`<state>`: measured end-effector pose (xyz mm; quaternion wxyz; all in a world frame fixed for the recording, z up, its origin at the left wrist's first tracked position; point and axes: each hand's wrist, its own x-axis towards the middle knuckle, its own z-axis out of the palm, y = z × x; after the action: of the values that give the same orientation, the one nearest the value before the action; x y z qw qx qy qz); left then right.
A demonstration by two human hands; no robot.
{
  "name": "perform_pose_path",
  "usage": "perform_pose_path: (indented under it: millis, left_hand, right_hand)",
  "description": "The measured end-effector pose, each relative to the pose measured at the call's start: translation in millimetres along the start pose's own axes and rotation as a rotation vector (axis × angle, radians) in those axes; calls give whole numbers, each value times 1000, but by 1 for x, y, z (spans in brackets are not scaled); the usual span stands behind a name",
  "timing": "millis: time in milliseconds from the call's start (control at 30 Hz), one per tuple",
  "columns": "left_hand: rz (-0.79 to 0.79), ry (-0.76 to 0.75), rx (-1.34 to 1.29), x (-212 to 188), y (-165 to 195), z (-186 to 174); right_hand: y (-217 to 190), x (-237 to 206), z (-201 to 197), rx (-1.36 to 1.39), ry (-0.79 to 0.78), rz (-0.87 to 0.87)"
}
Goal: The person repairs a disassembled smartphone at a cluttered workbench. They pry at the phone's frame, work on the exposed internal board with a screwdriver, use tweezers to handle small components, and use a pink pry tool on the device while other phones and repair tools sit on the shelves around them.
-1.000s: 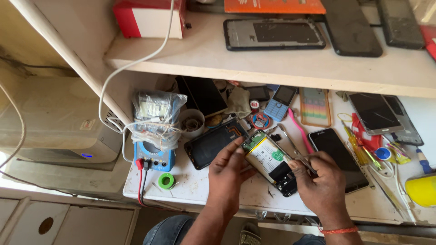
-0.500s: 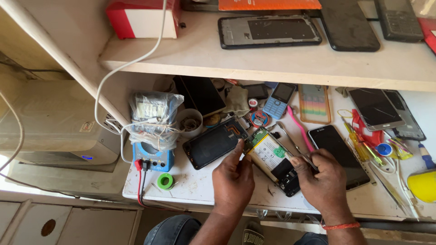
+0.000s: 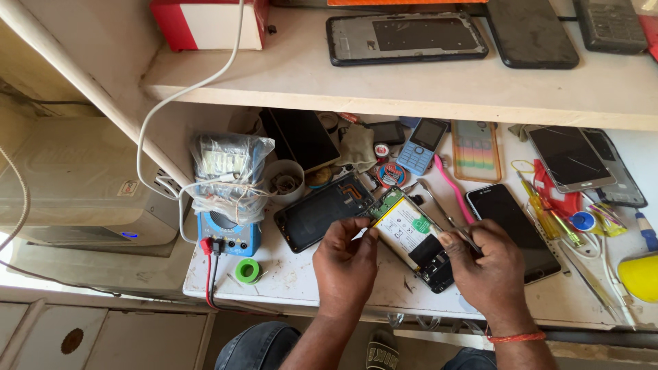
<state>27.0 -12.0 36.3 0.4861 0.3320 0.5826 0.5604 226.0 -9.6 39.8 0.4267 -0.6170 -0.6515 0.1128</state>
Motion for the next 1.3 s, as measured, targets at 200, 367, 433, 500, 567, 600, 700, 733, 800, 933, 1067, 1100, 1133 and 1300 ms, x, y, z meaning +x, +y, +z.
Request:
perform_pose_path:
  millis: [200,367,433,500,567,600,700,733,800,933,1067,1100,1133,1300]
  left_hand:
    - [45,0,-80,6,3,-3]
    - [-166,-70,-291,14,3,-8]
    - [-165,-102,-331,15,3,-10]
    - [-174,-125,-360,15,4,-12]
    - [-191,-140,-379,16,5,-14]
    - [-200,-136,-369,17,5,-15]
    - [-217,-128,-351,17,6,-16]
    - [-215,-128,-351,18,6,-15]
    - [-211,-134,-350,18,6,-15]
    - [-253,-142,-344,21,6,-16]
    - [-306,-125,-385,24,5,-20]
    - [-314,-121,-401,24,5,-21]
    - [-322,-116,-417,25,5,-22]
    - [-384,-86,-426,28,4,-23]
  right_hand:
    - [0,0,-1,16,16,-25]
    - [-5,0,-5,75,17,-56]
    - [-7,0,-7,36,23,-95]
    - [-11,-1,-7,59,28,-104]
    - [-14,-1,-8,64,35,-120]
    - [-15,-1,-9,58,38,-130]
    - [-19,-1,-10,46,41,-153]
    - [-20,-1,-10,43,42,-160]
    - [-22,0,-10,59,40,-175]
    - [-27,0,-12,60,31,-193]
    - [-32,1,-13,83,23,-267]
    - [-33,2,-13,56,29,-282]
    - [-34,2,-13,29,34,-297]
    - [-40,3,-14,-50,52,-340]
